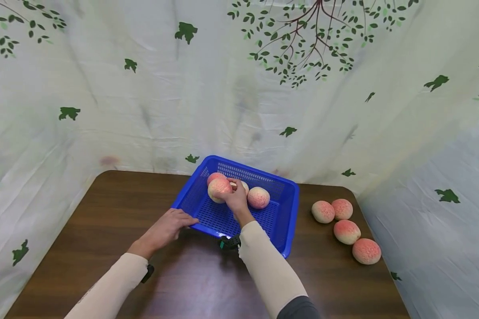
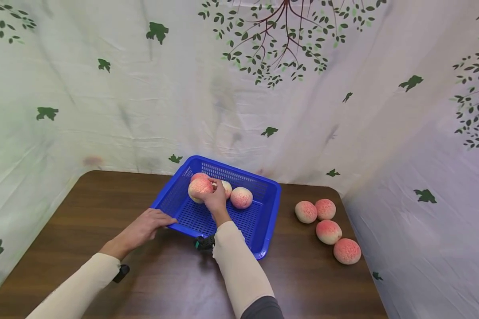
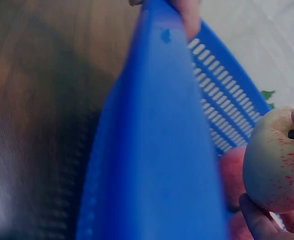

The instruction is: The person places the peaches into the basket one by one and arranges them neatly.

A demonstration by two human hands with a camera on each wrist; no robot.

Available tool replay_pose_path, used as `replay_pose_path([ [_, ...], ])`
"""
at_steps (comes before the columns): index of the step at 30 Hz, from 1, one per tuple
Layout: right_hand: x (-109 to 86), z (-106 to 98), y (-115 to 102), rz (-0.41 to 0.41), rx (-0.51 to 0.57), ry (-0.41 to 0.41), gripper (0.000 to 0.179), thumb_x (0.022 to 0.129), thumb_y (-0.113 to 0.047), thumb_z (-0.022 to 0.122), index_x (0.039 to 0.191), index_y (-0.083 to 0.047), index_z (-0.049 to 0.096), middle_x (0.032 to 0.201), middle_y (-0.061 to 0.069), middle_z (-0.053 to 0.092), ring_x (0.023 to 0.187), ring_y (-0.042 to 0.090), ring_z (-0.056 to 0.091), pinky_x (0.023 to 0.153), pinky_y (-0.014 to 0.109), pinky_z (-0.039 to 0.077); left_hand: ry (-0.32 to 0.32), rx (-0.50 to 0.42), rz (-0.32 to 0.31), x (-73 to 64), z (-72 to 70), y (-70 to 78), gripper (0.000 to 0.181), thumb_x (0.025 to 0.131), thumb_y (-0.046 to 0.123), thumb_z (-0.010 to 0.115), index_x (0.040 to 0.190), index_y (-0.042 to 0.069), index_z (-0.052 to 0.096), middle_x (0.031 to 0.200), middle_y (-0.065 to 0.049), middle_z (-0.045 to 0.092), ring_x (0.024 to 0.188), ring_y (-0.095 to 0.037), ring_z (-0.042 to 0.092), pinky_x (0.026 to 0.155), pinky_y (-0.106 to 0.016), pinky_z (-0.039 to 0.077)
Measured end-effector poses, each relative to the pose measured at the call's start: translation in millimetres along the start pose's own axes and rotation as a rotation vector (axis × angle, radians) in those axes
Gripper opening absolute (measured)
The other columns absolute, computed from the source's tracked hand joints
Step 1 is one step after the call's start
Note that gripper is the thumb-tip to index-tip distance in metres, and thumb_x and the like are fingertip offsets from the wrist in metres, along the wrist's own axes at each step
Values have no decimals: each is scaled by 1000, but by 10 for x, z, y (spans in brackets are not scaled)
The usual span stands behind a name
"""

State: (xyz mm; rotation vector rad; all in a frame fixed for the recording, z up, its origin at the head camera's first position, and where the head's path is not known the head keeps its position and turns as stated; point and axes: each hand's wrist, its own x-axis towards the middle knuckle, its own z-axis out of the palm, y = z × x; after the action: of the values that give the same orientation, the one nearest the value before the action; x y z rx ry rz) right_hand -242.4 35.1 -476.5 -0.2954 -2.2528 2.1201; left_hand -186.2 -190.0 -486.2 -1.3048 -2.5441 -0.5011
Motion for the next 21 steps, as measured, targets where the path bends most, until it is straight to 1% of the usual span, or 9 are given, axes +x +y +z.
replay_pose_path([
  [2,0,58,40,13,3,9,64,68,-2,83,124,-4,53,109,15,57,97,25,57,81,34,51,-16,-4,-14,-4,-3,5,28,82,-2,70,108,8,73,98,-2,72,90,-21,63,82,-41,48],
  [5,-5,137,87,31,19,20,66,67,0,82,125,-2,52,112,17,58,98,25,58,83,35,51,-22,-4,-23,-11,-3,8,28,82,-1,71,109,9,73,99,-1,72,92,-20,63,83,-41,48],
  [10,-11,238,142,66,31,20,69,67,-2,82,126,3,48,119,19,56,103,27,56,89,38,49,7,-7,6,-11,4,-4,30,80,-5,71,107,7,73,97,-2,72,91,-21,63,81,-41,47],
  [13,-29,274,158,104,7,28,72,67,-6,84,127,5,46,121,19,54,106,28,55,92,40,47,9,-6,11,-7,0,-3,31,80,-6,71,107,8,73,96,-2,72,91,-21,63,81,-41,47],
  [15,-39,298,177,128,-11,37,71,66,-7,84,125,6,48,118,18,56,105,27,56,92,39,47,3,-5,7,-7,-5,-2,30,80,-5,70,107,8,73,96,-2,72,91,-21,63,82,-41,47],
  [17,-47,324,196,149,-26,42,68,66,-8,85,123,7,50,116,17,58,104,26,57,92,38,48,9,-2,14,-8,-2,-6,30,80,-5,70,107,8,73,96,-2,72,91,-21,63,81,-41,47],
  [21,-46,387,231,153,-21,64,63,64,-4,85,118,8,54,111,15,61,99,24,60,90,37,50,24,5,28,-16,3,-16,28,80,-3,71,106,8,73,95,-2,71,90,-21,63,81,-41,47],
])
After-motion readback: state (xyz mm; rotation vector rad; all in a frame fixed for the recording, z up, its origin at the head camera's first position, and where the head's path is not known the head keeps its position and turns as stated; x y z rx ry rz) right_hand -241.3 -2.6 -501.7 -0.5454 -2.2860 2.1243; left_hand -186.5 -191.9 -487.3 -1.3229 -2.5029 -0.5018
